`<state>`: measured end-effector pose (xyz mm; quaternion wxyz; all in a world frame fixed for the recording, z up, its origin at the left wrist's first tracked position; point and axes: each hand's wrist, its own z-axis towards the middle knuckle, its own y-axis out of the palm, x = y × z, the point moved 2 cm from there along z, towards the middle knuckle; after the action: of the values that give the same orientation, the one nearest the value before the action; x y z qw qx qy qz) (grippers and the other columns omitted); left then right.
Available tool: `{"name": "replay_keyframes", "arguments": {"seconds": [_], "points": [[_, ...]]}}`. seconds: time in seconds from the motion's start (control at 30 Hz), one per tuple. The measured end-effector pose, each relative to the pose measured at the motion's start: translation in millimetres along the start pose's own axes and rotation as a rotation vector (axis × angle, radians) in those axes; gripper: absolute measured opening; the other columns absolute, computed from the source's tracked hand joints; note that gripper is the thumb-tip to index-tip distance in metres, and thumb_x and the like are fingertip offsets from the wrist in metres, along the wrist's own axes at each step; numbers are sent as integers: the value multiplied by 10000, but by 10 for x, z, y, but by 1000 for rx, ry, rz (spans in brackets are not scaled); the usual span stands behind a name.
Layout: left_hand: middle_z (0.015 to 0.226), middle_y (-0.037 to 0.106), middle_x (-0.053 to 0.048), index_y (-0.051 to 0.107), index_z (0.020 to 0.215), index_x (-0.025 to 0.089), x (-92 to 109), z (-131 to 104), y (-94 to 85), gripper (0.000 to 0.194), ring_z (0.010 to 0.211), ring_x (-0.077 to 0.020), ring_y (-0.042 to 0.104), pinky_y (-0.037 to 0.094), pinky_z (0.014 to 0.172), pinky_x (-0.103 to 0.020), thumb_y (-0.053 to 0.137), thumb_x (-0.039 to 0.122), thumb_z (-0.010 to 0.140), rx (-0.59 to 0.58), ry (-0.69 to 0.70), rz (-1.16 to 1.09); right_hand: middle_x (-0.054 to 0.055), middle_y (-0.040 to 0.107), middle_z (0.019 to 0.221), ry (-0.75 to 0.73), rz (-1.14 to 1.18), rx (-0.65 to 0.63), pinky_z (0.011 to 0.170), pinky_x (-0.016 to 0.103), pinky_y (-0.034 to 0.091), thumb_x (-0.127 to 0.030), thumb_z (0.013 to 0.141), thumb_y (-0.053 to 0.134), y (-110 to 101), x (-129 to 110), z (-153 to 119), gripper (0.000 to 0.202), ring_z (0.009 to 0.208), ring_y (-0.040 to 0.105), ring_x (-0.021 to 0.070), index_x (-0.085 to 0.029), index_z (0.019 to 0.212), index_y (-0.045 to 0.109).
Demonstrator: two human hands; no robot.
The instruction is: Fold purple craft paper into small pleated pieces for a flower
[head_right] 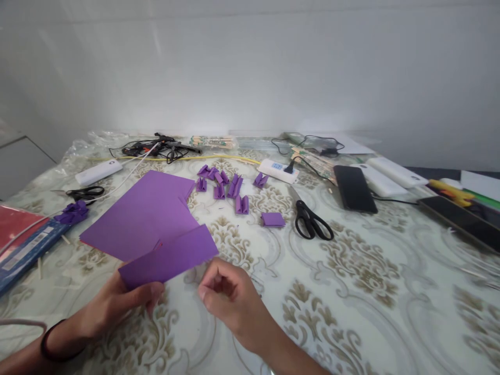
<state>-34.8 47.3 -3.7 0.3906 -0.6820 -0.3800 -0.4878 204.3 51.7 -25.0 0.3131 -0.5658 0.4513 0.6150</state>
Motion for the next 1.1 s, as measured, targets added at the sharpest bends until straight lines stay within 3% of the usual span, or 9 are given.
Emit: {"name": "replay_keyframes", "arguments": {"seconds": [0.1, 0.3, 0.37, 0.5, 0.63, 0.77, 0.97, 1.1], "points": [[618, 572, -11, 615, 664, 167, -34, 9, -55, 437, 609, -147, 509, 413, 603, -266, 694, 497, 940, 81, 4, -12, -33, 522, 710, -31, -39, -44, 633, 279, 372, -446, 973, 720, 26, 0, -13, 333, 658, 464, 146, -214, 778, 584], [705, 627, -22, 675, 715, 164, 64, -33, -33, 367, 663, -164, 549, 422, 603, -264, 734, 465, 917, -171, -6, 14, -27, 504, 724, -6, -73, -67, 647, 285, 388, -538, 982, 706, 67, -34, -57, 392, 677, 461, 153, -209, 805, 587], [732, 657, -28, 698, 734, 165, 74, -45, -31, 343, 690, -175, 574, 447, 625, -269, 743, 453, 914, -194, -40, -18, -25, 510, 715, 15, -43, -44, 641, 288, 390, -582, 998, 670, 60, -36, -63, 424, 667, 469, 154, -212, 817, 571], [703, 680, -24, 728, 744, 159, -7, -33, -53, 288, 688, -175, 593, 470, 662, -273, 788, 403, 886, -118, -77, -86, -20, 521, 699, 31, -9, -19, 619, 286, 379, -610, 999, 653, 37, -22, -58, 454, 646, 467, 151, -211, 805, 557], [606, 646, -19, 717, 663, 160, -90, 31, -55, 398, 600, -150, 565, 446, 608, -266, 761, 448, 933, 32, 38, -164, -20, 501, 708, 33, -96, 3, 630, 284, 378, -608, 995, 645, 32, 47, -87, 457, 665, 462, 154, -211, 790, 549], [600, 642, 6, 749, 756, 170, -78, 91, -21, 336, 533, -118, 519, 423, 561, -247, 790, 458, 925, 141, 110, -300, -24, 478, 717, 117, -194, 69, 586, 272, 372, -627, 956, 660, 64, 101, -124, 459, 640, 430, 146, -206, 795, 570], [549, 606, -1, 722, 669, 141, -123, 81, 45, 448, 523, -106, 484, 375, 540, -238, 792, 510, 915, 51, -20, -156, -41, 427, 654, 80, -268, 33, 549, 244, 376, -504, 954, 678, 138, -13, -114, 380, 608, 391, 135, -207, 735, 587], [646, 630, 0, 748, 778, 148, -165, 68, 87, 371, 579, -108, 502, 408, 568, -226, 814, 490, 908, -45, -21, -219, -35, 448, 669, 61, -301, 2, 556, 237, 393, -445, 972, 666, 149, -43, -103, 342, 620, 402, 136, -201, 740, 605]]}}
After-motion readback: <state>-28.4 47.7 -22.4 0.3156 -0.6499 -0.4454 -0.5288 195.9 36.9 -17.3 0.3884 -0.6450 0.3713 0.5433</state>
